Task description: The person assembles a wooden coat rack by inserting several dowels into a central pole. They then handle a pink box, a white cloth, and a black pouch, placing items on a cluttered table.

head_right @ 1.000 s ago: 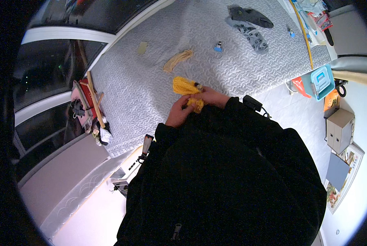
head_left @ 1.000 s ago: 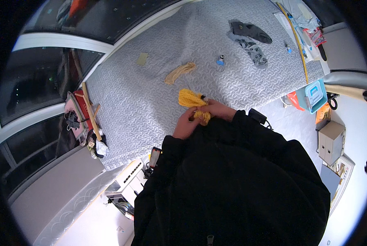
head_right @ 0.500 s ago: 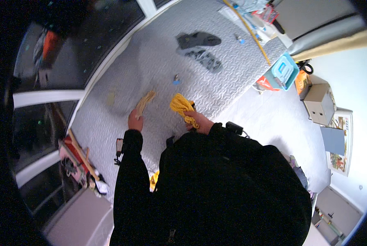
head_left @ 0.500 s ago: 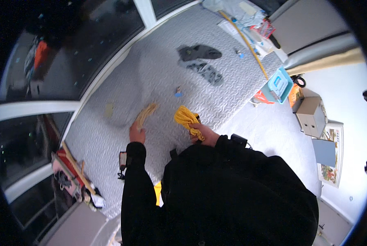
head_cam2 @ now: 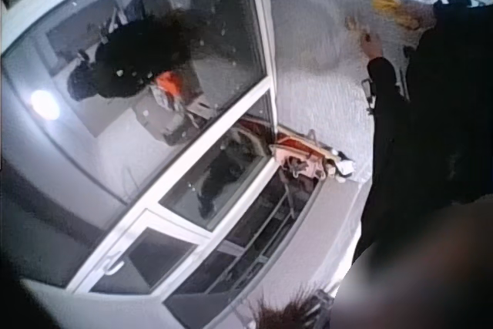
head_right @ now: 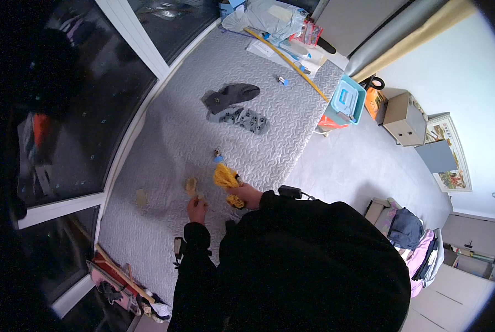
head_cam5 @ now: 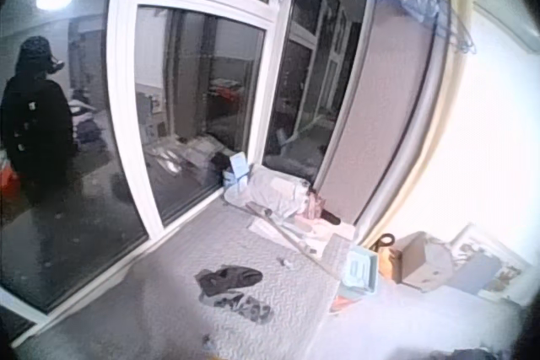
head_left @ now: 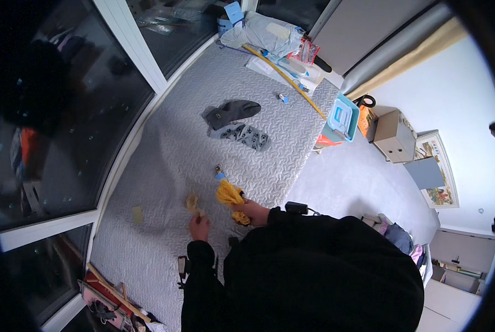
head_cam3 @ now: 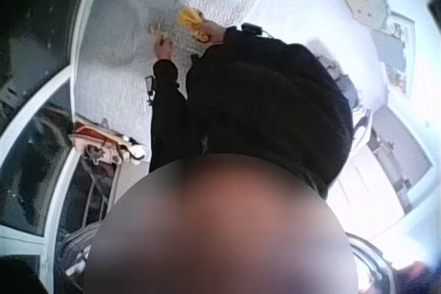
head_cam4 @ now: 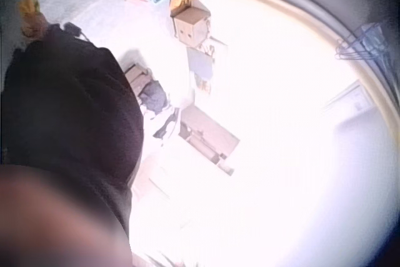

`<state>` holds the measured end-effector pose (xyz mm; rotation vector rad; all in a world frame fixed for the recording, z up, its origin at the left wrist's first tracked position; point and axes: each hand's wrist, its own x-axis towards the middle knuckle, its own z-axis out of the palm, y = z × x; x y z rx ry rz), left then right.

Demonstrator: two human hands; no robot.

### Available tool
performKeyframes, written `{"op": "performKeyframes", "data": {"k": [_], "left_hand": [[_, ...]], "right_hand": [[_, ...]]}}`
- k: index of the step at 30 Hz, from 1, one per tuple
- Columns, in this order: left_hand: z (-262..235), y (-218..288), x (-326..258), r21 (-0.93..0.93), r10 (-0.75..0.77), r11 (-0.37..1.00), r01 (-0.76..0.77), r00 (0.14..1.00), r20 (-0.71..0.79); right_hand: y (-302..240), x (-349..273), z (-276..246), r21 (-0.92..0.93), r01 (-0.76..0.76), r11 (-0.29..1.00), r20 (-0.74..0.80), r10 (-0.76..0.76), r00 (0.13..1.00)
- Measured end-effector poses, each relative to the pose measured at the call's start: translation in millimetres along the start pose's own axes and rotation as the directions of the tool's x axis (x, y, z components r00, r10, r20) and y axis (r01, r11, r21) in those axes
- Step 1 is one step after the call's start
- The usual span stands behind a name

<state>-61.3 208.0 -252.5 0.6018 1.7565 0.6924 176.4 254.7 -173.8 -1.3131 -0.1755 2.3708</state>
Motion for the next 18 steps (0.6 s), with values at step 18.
{"op": "performKeyframes", "data": {"k": [18], "left_hand": [[-67,-18,-125,-0.192,-0.106,0.976,0.106,0.994,0.01]], "right_hand": [[-267,137,-102,-0.512,0.741,0.434,-0.33,-0.896,0.297]]}}
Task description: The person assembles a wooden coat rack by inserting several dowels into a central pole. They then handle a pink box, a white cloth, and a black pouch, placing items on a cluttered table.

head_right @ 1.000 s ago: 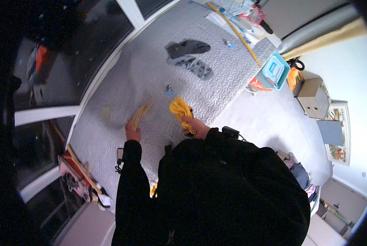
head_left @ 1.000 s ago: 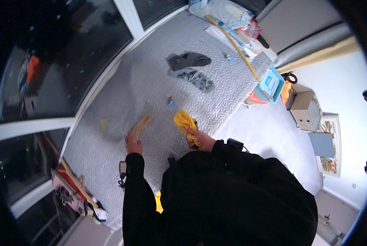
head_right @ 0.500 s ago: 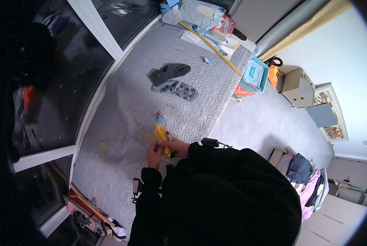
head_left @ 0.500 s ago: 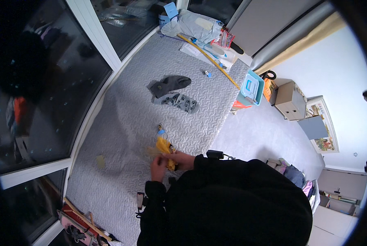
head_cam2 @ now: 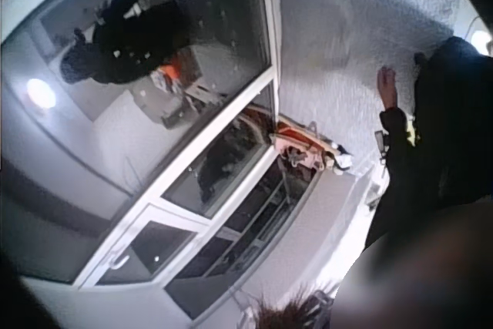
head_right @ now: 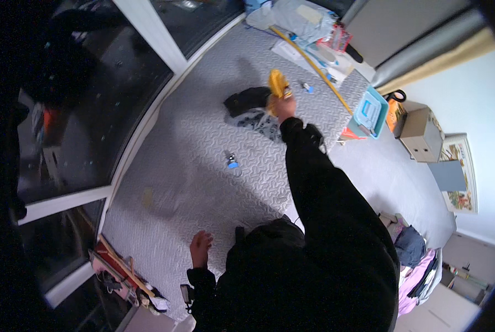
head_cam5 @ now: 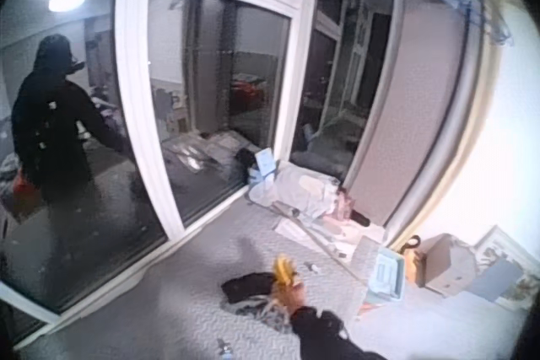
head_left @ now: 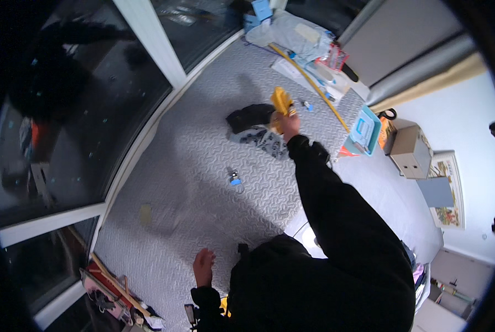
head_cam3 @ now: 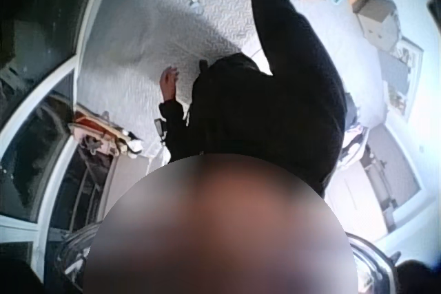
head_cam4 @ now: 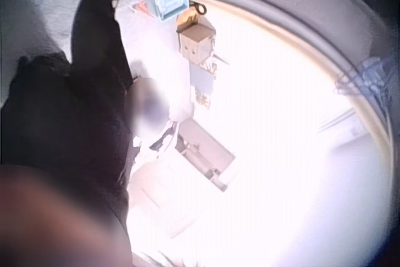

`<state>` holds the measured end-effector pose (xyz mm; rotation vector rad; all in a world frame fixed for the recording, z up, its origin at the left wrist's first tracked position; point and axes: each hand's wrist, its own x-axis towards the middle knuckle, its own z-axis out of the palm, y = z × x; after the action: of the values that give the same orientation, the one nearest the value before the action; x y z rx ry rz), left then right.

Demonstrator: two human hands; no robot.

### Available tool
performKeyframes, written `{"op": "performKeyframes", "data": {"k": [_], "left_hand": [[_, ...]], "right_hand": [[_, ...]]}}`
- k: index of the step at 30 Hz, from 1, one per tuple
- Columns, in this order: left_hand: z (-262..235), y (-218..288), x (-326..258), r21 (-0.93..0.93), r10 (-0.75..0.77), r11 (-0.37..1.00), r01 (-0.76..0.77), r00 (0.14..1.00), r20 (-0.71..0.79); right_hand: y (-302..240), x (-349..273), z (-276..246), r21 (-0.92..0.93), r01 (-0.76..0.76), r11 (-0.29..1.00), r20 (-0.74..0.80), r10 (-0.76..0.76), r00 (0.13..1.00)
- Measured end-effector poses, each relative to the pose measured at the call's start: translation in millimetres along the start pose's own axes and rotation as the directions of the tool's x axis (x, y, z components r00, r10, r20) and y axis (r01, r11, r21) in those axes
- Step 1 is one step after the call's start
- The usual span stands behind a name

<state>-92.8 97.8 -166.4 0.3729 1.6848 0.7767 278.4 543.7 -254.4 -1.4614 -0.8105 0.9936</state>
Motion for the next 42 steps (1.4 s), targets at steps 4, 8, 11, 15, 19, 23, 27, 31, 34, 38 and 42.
{"op": "performKeyframes", "data": {"k": [4,8,11,15,19,23,27,31,34,38,42], "left_hand": [[-35,-56,-38,-0.029,-0.162,0.987,0.159,0.978,-0.134],[-29,-74,-49,-0.133,-0.273,0.957,0.257,0.954,-0.121],[-10,-51,-37,0.011,-0.072,0.997,0.073,0.994,-0.082],[15,13,-18,-0.115,0.101,0.988,-0.099,0.995,0.01],[38,92,-5,-0.229,0.358,0.915,-0.331,0.93,0.083],[65,167,-25,-0.499,0.571,0.731,-0.465,0.817,0.075],[96,191,-56,-0.823,0.671,0.44,-0.359,0.741,0.035],[108,164,-62,-0.963,0.621,0.261,0.062,0.753,0.217],[105,126,-70,-0.968,0.62,0.222,0.117,0.749,0.233],[77,76,-102,-0.896,0.467,0.389,-0.213,0.884,-0.008],[48,39,-143,-0.747,0.367,0.513,-0.424,0.894,-0.255]], "right_hand": [[27,49,-1,-0.24,-0.19,0.952,0.109,0.221,0.969],[33,29,31,-0.596,-0.007,0.803,0.116,0.094,0.989],[-8,-7,70,-0.173,-0.211,0.962,0.136,0.235,0.962],[-115,-80,96,0.086,-0.378,0.922,0.55,0.273,0.789],[-233,-145,76,0.04,-0.478,0.877,0.815,0.248,0.524],[-313,-197,49,-0.01,-0.579,0.815,0.936,0.212,0.282],[-341,-239,30,-0.114,-0.587,0.802,0.984,0.174,0.047],[-331,-269,15,-0.226,-0.684,0.694,0.974,0.185,-0.134],[-307,-288,10,-0.288,-0.763,0.578,0.948,0.283,-0.143],[-258,-302,-3,-0.236,-0.707,0.666,0.93,0.365,0.034],[-152,-317,-1,-0.263,-0.499,0.826,0.897,0.4,0.19]]}}
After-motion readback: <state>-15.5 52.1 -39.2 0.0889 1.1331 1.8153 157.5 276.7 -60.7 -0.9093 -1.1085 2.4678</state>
